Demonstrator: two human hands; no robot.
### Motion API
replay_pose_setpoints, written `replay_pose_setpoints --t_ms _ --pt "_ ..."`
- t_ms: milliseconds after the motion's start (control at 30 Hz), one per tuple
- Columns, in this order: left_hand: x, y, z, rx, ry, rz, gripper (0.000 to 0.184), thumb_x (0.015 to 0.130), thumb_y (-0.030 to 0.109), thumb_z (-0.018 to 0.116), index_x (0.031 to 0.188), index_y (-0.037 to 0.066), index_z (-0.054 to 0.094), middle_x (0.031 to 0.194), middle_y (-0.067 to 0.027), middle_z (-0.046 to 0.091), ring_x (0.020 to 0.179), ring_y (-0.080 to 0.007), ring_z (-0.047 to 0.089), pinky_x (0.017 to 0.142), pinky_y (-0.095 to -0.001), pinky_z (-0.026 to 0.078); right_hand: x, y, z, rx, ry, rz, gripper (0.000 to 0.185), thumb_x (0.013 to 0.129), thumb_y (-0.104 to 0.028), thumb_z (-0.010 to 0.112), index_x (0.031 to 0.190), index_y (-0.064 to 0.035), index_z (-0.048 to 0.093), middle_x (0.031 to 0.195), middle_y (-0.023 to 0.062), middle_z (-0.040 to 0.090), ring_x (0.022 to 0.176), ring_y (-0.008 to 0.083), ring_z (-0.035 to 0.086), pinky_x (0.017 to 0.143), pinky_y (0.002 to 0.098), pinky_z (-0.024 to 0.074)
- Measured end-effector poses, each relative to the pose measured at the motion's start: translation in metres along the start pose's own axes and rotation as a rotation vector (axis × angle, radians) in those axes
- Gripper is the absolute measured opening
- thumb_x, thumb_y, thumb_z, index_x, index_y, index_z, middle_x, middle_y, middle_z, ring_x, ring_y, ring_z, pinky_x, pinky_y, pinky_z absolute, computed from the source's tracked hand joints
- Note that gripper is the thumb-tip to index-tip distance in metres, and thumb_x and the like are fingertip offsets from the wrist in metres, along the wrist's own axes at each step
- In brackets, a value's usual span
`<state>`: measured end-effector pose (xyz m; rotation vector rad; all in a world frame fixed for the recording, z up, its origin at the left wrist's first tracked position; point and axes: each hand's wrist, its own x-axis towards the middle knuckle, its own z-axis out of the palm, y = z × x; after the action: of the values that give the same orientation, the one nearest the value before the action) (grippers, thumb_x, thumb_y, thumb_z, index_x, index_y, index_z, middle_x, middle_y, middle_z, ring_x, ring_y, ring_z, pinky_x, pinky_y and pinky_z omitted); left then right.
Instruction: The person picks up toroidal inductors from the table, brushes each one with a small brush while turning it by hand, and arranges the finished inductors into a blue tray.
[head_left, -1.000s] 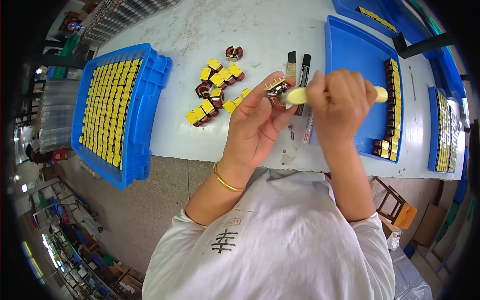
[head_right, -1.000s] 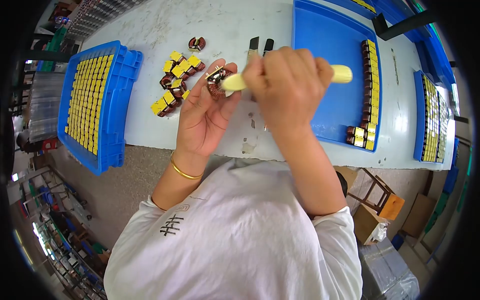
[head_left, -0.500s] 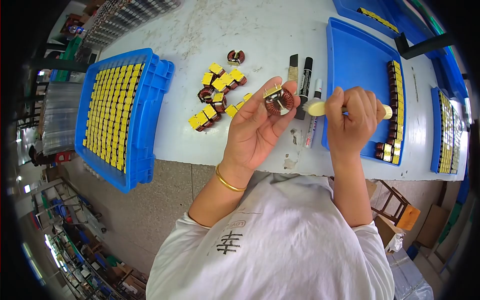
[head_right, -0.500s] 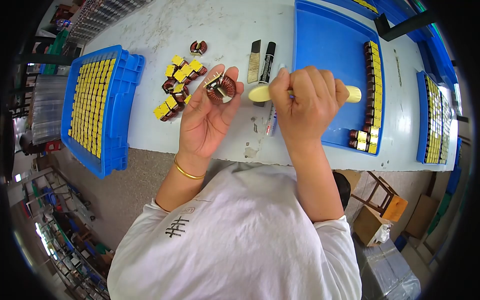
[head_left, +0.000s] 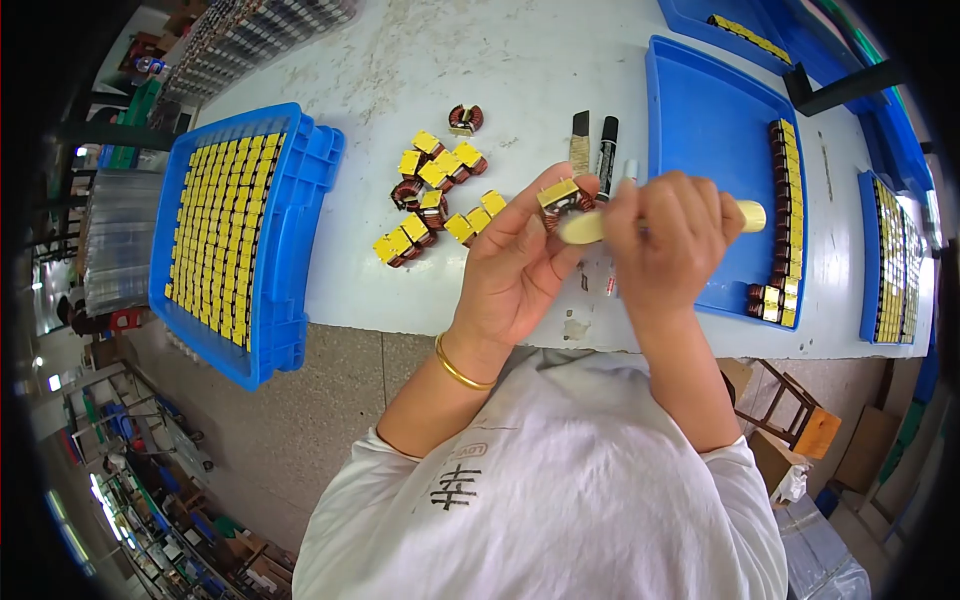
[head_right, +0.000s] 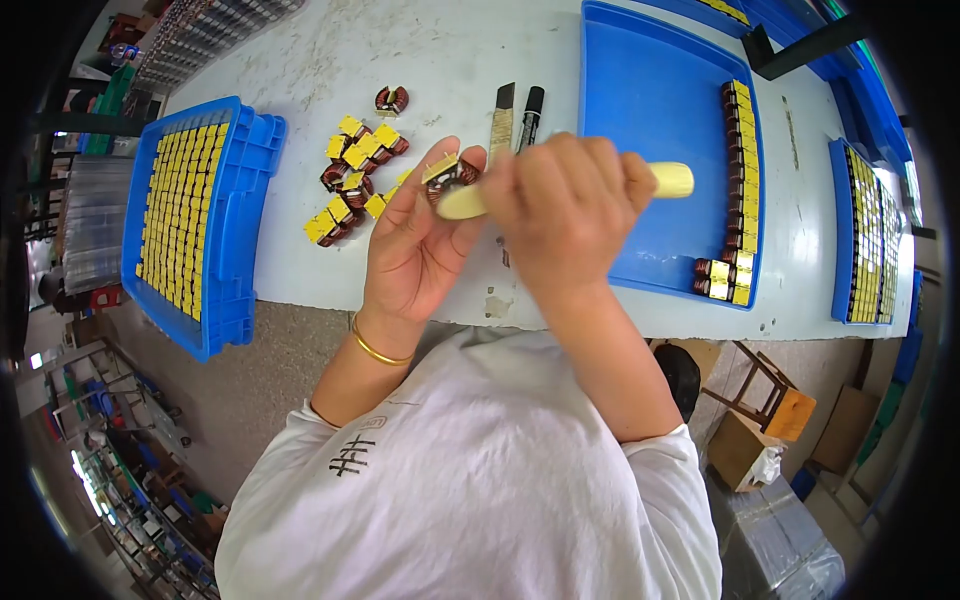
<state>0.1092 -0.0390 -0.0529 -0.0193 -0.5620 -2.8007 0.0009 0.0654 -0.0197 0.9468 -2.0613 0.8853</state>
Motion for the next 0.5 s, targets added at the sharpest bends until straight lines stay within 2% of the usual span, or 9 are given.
replay_pose_setpoints --t_ms 133,233,300,400,500 --pt "-0.002 -0.001 0.016 0.133 0.126 0.015 0.05 0.096 0.014 0.052 0.14 -0.003 0.034 0.135 -0.0193 0.048 0.121 -0.025 0.052 0.102 -0.0354 0.047 0.008 0.006 0.003 -0.06 -0.008 0.017 0.029 0.068 -0.014 0.071 0.059 -0.0139 0.044 0.058 -0.0017 0.048 0.057 0.0177 0.046 0.067 0.0327 0.0304" --pt "-0.005 -0.004 0.015 0.12 0.196 -0.016 0.05 0.097 0.016 0.052 0.139 -0.004 0.035 0.13 -0.0175 0.052 0.119 -0.0253 0.054 0.103 -0.0363 0.046 0.012 0.007 0.003 -0.072 -0.015 0.015 0.029 0.068 -0.013 0.07 0.057 -0.0138 0.044 0.057 -0.0018 0.048 0.057 0.0176 0.047 0.067 0.0333 0.0301" --pt "-0.004 0.0 0.014 0.106 0.139 -0.032 0.049 0.097 0.016 0.051 0.139 -0.004 0.036 0.128 -0.017 0.053 0.118 -0.0257 0.054 0.103 -0.0367 0.046 0.014 -0.004 0.002 -0.003 0.008 -0.032 0.029 0.069 -0.012 0.069 0.056 -0.0135 0.043 0.056 -0.0016 0.048 0.057 0.018 0.046 0.066 0.0338 0.0298" --pt "-0.004 0.002 0.013 0.103 0.119 -0.035 0.048 0.098 0.018 0.05 0.139 -0.004 0.036 0.129 -0.0189 0.052 0.118 -0.0278 0.055 0.104 -0.0375 0.046 0.021 0.025 0.01 -0.157 0.022 -0.015 0.03 0.07 -0.012 0.068 0.055 -0.0126 0.043 0.056 -0.001 0.047 0.057 0.0187 0.047 0.065 0.0341 0.0304" --pt "-0.005 0.004 0.016 0.114 0.138 -0.024 0.048 0.098 0.018 0.049 0.139 -0.003 0.035 0.131 -0.0204 0.051 0.118 -0.0289 0.055 0.104 -0.0379 0.046 0.016 0.02 0.002 -0.037 -0.008 0.079 0.028 0.071 -0.011 0.068 0.056 -0.0113 0.044 0.055 -0.0001 0.046 0.056 0.0192 0.046 0.064 0.0342 0.0312"
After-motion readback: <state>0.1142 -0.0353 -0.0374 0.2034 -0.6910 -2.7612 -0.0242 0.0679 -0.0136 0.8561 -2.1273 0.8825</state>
